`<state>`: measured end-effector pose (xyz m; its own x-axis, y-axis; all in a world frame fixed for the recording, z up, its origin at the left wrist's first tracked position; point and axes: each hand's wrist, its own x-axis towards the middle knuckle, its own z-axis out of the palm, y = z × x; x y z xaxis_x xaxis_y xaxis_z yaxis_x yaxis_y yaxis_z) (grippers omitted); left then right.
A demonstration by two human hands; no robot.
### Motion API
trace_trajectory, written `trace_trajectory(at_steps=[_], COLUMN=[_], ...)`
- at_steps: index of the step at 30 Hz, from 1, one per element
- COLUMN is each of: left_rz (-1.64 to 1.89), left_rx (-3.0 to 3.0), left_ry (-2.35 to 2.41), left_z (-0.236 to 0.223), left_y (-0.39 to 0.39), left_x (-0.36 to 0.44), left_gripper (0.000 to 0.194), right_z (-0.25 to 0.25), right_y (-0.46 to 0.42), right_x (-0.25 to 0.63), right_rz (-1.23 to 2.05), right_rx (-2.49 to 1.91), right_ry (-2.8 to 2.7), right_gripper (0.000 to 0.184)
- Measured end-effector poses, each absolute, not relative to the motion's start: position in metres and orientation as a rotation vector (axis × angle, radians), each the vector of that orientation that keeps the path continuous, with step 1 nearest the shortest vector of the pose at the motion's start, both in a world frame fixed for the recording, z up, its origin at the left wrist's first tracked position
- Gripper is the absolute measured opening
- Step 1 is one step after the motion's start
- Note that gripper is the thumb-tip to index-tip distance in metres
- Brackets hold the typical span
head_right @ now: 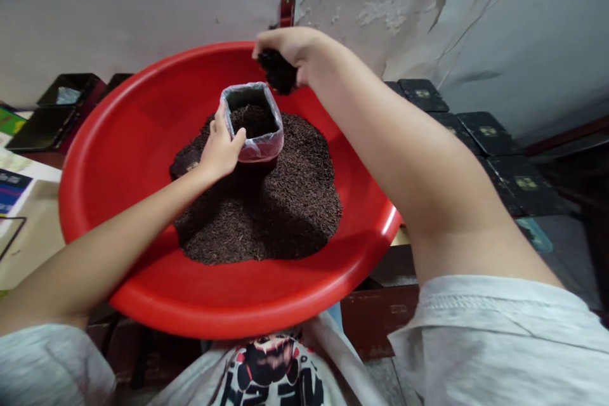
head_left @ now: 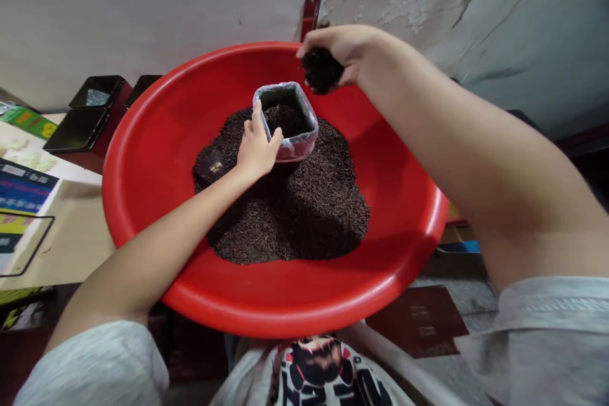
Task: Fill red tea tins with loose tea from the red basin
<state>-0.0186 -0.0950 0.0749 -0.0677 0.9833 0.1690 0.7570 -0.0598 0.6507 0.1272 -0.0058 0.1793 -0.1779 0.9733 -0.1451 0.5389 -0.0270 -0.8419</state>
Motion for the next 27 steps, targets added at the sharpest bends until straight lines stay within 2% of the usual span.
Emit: trace_trajectory(at_steps=[1, 3, 5, 9, 11, 15, 21, 23, 25, 27], left_rz=[0.881, 0.898, 0.924, 0.953, 0.940, 0.894, 0.813, 0.801, 0.830, 0.882], left_rx=[1.853, 1.855, 1.867, 1.902, 1.902, 1.885, 1.960, 2.005, 2.027, 2.016], left_ry=[1.867, 1.873, 1.867, 1.839, 1.834, 1.835, 1.852, 1.888, 1.906, 1.879], left_z=[0.075, 0.074, 0.073, 0.072, 0.073, 0.075, 0.078, 0.078, 0.077, 0.073], left_y=[-0.095, -0.094, -0.094, -0.094, -0.094, -0.094, -0.095, -0.096, -0.095, -0.093], left_x=[-0.019, -0.018, -0.018, -0.018, -0.018, -0.018, -0.020, -0.020, -0.020, -0.021], left_gripper=[0.063, 0.065, 0.065, 0.065, 0.064, 0.062, 0.049, 0.048, 0.051, 0.057], right_z=[0.181, 0.177, 0.165, 0.132, 0.123, 0.123, 0.140, 0.139, 0.135, 0.130], right_y=[-0.008, -0.013, -0.018, -0.025, -0.027, -0.028, -0.035, -0.034, -0.031, -0.030], right_x=[0.115, 0.095, 0.083, 0.080, 0.083, 0.092, 0.103, 0.106, 0.109, 0.112], right_rz=[1.248, 1.174, 0.928, 0.362, 0.166, 0.188, -0.022, 0.019, 0.127, 0.210], right_rx=[-1.552, -1.597, -1.647, -1.609, -1.557, -1.366, -1.392, -1.443, -1.433, -1.379], right_ry=[-1.672, -1.655, -1.773, -2.197, -2.401, -2.585, -2.427, -2.339, -2.263, -2.181], right_gripper=[0.011, 0.012, 0.019, 0.045, 0.047, 0.040, 0.056, 0.048, 0.032, 0.026])
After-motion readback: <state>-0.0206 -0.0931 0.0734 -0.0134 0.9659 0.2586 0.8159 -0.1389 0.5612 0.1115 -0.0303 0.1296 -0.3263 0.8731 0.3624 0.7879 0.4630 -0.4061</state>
